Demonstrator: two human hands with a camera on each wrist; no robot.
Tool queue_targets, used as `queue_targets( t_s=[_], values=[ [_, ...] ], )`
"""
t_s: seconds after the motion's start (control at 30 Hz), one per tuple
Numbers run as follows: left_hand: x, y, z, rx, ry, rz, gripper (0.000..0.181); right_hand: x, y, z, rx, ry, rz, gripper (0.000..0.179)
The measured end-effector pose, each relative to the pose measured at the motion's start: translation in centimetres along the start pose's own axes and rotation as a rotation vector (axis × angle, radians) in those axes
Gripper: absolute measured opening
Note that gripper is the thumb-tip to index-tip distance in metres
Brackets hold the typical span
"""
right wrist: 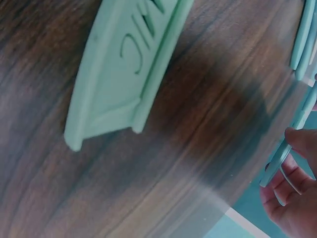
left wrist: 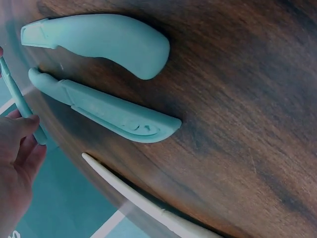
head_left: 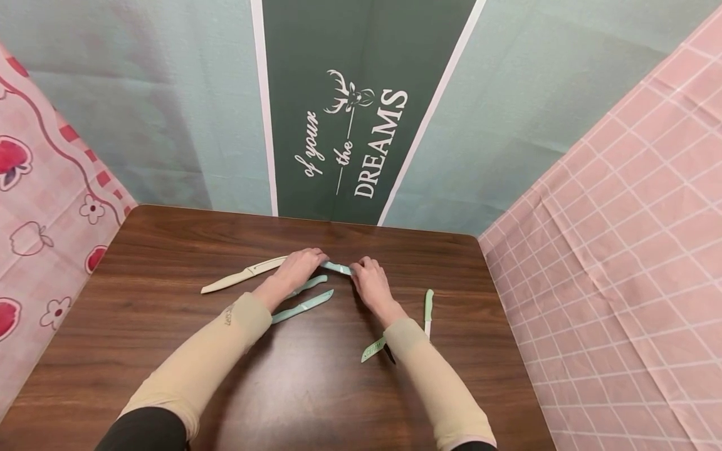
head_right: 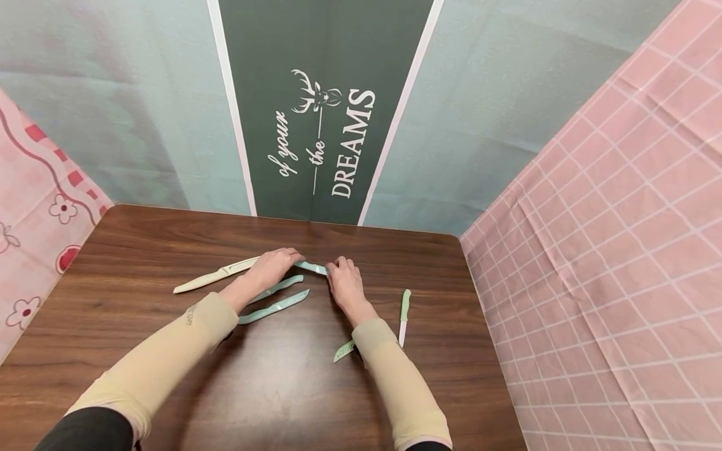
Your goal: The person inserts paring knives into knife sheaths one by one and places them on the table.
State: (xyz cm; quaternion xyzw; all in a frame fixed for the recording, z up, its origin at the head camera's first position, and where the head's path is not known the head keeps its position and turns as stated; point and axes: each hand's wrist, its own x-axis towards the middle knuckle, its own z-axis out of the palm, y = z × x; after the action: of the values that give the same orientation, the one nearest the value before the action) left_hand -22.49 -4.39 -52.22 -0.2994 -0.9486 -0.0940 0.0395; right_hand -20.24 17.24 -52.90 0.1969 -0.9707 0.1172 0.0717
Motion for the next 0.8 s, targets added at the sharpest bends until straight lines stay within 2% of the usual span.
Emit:
queue_targets(
  t_s=[0.33, 0.6, 0.8],
  values=[
    [0.5, -0.3, 0.6, -0.017, -0.074, -0.029, 0.031, 0.7, 0.2, 1.0, -0.035, -0.071, 0.043, 0.020],
    [0.6, -0.5, 1.3, -0.065, -0.113, -0.065, 0.031, 0.8, 0.3, 1.5, -0.037, -0.083, 0.057, 0.019],
    [1.1, -0.2, 1.0, -0.080, -0.128, -0.112, 0.033, 0.9, 0.2, 2.0, -0.053, -0.083, 0.089, 0.020]
  ],
)
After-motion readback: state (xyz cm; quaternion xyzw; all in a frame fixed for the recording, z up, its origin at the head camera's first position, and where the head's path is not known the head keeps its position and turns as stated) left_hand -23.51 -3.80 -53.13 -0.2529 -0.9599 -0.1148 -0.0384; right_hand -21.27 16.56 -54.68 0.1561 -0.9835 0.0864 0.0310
